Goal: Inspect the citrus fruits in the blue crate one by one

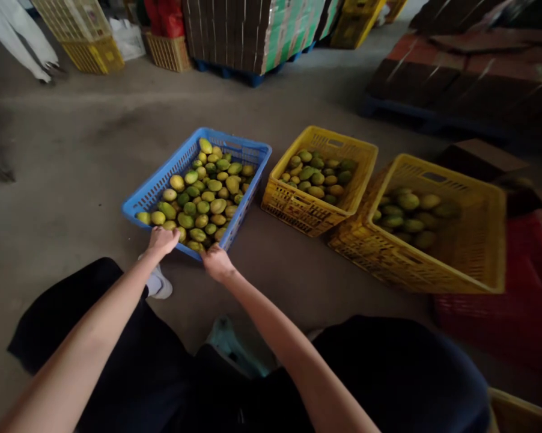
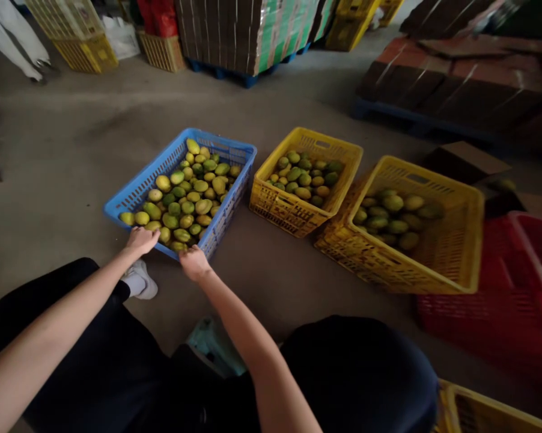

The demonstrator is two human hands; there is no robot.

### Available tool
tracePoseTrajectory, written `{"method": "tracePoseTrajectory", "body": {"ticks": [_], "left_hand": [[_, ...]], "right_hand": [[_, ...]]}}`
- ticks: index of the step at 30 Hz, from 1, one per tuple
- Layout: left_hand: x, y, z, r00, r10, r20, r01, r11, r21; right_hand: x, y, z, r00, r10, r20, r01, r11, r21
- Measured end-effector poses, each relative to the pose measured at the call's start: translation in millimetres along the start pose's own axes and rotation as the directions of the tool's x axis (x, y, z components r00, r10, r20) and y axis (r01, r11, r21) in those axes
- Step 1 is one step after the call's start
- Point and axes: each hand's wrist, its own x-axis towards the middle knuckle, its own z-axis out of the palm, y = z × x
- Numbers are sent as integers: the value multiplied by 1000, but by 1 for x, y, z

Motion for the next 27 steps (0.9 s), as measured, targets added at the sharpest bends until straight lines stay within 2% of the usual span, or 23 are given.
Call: {"method": "tracePoseTrajectory", "body": {"ticks": [5, 10, 12, 15, 17, 18, 19, 20, 21, 22, 23, 24, 25, 26, 27], "left_hand": [[-57, 93, 7, 996, -84, 26, 87, 987, -138], [-108, 201, 11, 993, -47, 109, 80, 943, -324], [-125, 237, 11, 990, 13, 138, 44, 915, -401], [-141, 269, 11, 969, 209, 129, -124, 870, -478], [-138, 267, 7, 942, 334, 40, -268, 819, -508], [-131, 257, 2, 929, 368, -23, -329, 797, -506], [-119, 243, -5, 921, 381, -87, -372, 788, -491], [-103, 224, -14, 920, 363, -148, -389, 796, -463], [-83, 201, -25, 922, 326, -207, -385, 820, -424], [-60, 175, -36, 932, 262, -252, -344, 859, -380], [-35, 148, -47, 948, 161, -275, -255, 902, -349], [-8, 121, -58, 954, 107, -279, -202, 919, -338], [19, 95, -68, 959, 53, -279, -148, 932, -332], [45, 72, -75, 960, -24, -279, -69, 946, -318], [71, 51, -81, 956, -79, -283, -12, 952, -306]], "right_hand": [[-83, 64, -16, 996, -39, 84, 42, 998, -40], [-160, 144, -46, 989, 4, 148, 5, 998, -59], [-182, 171, -59, 986, 46, 162, -39, 998, -48], [-209, 193, -67, 966, 232, 112, -239, 969, 61], [-223, 188, -63, 919, 391, -51, -371, 901, 224], [-228, 178, -58, 854, 492, -167, -421, 843, 334], [-231, 165, -52, 746, 607, -276, -453, 765, 458], [-231, 148, -44, 596, 724, -348, -462, 663, 589], [-229, 129, -35, 415, 843, -343, -455, 518, 724], [-223, 108, -25, 243, 933, -266, -425, 349, 835], [-215, 87, -15, 122, 982, -146, -363, 181, 914], [-206, 66, -5, 64, 998, 12, -280, 7, 960], [-195, 47, 5, 53, 985, 166, -180, -154, 972], [-184, 31, 14, 88, 957, 277, -82, -270, 959], [-174, 18, 22, 146, 919, 366, -14, -368, 930]]}}
